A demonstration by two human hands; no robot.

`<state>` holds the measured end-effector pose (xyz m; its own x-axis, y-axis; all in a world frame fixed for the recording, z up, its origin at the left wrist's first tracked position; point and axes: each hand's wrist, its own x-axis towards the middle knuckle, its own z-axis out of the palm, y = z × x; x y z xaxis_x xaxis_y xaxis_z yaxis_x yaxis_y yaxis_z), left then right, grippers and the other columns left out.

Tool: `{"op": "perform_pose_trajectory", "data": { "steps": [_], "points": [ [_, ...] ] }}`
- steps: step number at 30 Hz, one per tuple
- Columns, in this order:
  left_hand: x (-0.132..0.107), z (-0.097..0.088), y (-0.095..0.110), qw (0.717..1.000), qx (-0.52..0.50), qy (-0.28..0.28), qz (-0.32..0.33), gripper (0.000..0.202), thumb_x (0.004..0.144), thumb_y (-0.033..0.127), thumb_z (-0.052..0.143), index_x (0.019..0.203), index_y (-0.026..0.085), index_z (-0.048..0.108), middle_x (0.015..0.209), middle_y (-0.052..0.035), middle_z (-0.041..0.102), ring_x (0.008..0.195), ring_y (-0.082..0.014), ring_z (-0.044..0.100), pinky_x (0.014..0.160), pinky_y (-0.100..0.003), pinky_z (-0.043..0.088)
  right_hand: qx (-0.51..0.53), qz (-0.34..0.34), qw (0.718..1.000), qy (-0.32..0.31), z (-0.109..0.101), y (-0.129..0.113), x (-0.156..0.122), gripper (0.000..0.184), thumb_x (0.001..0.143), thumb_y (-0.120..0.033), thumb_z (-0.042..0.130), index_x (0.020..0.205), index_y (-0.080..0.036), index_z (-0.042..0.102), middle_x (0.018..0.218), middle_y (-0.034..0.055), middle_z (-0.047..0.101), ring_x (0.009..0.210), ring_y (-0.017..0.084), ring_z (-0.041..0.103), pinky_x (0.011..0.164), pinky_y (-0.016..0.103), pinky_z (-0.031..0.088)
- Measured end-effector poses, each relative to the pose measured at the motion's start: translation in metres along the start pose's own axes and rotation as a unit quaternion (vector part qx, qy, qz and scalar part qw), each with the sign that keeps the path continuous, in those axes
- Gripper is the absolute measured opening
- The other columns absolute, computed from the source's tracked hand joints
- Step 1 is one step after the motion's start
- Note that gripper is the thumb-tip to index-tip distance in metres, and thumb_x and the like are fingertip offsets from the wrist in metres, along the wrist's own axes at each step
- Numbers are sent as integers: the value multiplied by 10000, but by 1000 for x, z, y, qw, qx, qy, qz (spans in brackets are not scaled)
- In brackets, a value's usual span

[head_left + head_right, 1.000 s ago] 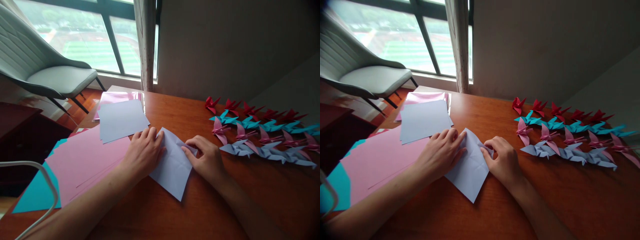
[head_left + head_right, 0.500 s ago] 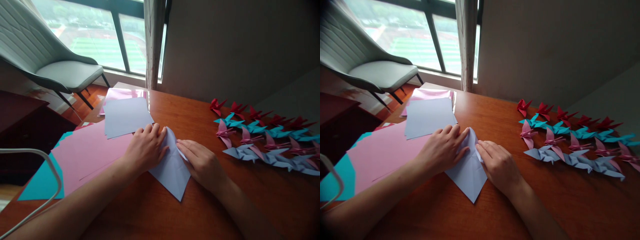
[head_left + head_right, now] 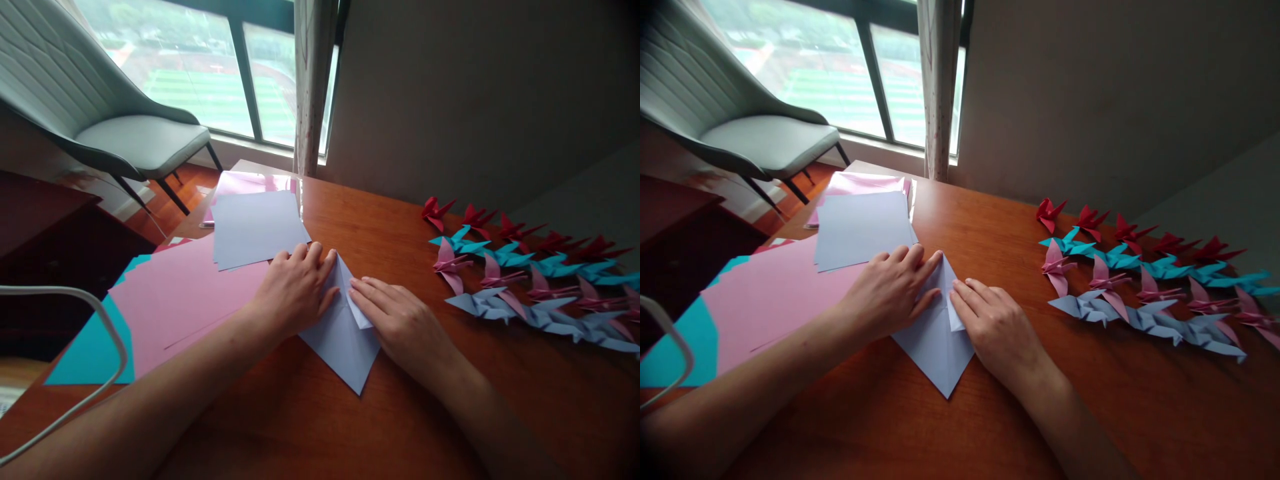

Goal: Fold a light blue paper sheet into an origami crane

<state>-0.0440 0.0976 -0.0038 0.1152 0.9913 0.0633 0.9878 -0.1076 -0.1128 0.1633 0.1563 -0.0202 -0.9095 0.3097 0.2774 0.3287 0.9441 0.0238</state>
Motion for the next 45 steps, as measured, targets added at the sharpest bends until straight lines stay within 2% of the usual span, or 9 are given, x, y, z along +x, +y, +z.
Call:
{"op": "perform_pose_trajectory", "data": {
  "steps": [13,45],
  "points": [
    [0,2,-1,1000,7,1,2,552,981,484,358,1422,161,431,1174,-151,556,991,-309,520,714,-407,396,1,-17,1000,0,3,-1,0,354,971,-89,435,1252,-109,650,1354,100,629,1220,279,595,925,420,542],
    [2,3,-3,1000,-16,-11,-3,580,977,504,349,1454,177,400,1197,-158,551,1023,-305,518,754,-400,418,40,4,999,-20,0,1,0,418,901,-72,484,1276,-164,644,1361,98,624,1239,268,584,961,429,525]
  ]
}}
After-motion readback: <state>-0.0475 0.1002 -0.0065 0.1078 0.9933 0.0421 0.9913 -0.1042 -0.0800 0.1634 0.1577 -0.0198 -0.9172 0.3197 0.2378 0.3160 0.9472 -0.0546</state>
